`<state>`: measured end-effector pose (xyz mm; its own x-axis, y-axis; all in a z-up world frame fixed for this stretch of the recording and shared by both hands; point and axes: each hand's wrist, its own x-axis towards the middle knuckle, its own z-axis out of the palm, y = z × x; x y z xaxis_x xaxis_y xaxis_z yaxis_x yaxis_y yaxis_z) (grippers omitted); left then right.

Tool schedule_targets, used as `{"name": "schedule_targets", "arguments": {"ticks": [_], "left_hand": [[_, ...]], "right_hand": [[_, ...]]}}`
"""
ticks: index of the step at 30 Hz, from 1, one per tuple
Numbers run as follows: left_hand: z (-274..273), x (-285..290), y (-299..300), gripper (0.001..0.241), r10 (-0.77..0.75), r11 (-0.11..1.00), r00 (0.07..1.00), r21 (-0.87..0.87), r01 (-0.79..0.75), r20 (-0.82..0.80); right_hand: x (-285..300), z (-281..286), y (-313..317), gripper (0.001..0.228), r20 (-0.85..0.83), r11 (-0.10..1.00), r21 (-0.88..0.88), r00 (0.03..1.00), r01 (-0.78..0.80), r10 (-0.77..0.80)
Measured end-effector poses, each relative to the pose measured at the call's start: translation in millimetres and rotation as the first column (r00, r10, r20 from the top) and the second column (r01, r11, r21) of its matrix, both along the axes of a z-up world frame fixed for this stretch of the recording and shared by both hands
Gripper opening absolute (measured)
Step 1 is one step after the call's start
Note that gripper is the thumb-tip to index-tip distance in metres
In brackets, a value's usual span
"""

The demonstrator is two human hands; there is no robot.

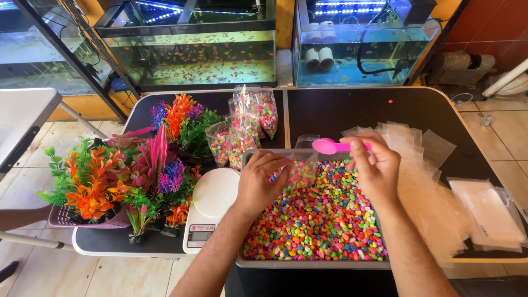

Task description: Scooping colorful aquarium gravel from a tray into small plastic bags using a small spoon and weighing them on a digital scale.

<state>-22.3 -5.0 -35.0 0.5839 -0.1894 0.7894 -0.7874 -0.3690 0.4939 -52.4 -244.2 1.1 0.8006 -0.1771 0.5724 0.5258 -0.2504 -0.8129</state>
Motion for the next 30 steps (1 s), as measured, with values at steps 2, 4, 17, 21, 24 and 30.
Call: {"name": "schedule_targets", "arguments": {"ticks": [2, 4, 17, 21, 24, 30], "left_hand": [[0.6, -0.1, 0.6, 0.009, -0.003, 1.0, 1.0, -0.005, 0.003, -0.011], [0.7, -0.5, 0.8, 0.008, -0.007, 1.0, 1.0, -0.01, 0.007, -0.022], [6.8, -1.1, 3.0, 0.011, -0.19, 0.967, 0.969, -0.202, 0.157, -0.156], [2.3, -1.1, 3.0, 0.01, -0.236, 0.955, 0.957, -0.221, 0.196, -0.171], [8.2, -4.0, 2.9, 0.009, -0.256, 0.952, 0.949, -0.219, 0.214, -0.186], [-1.0, 3.5, 7.3, 0.011, -0.275, 0.94, 0.939, -0.262, 0.217, -0.208]], "right_hand": [[4.1, -3.9, -4.3, 0.025, 0.019, 0.999, 0.001, 0.999, 0.04, -0.04], [6.0, -7.3, -4.7, 0.034, 0.038, 0.997, 0.003, 0.996, 0.081, -0.081], [23.6, -11.7, 5.6, 0.012, -0.295, 0.981, -0.146, 0.952, -0.129, 0.081], [21.0, 1.4, 13.9, 0.067, -0.525, 0.932, -0.167, 0.829, -0.321, 0.192], [30.2, -8.7, 21.2, 0.056, -0.62, 0.883, -0.198, 0.752, -0.425, 0.223], [32.9, -36.6, 17.9, 0.009, -0.397, 0.946, -0.162, 0.896, -0.281, 0.198]]}}
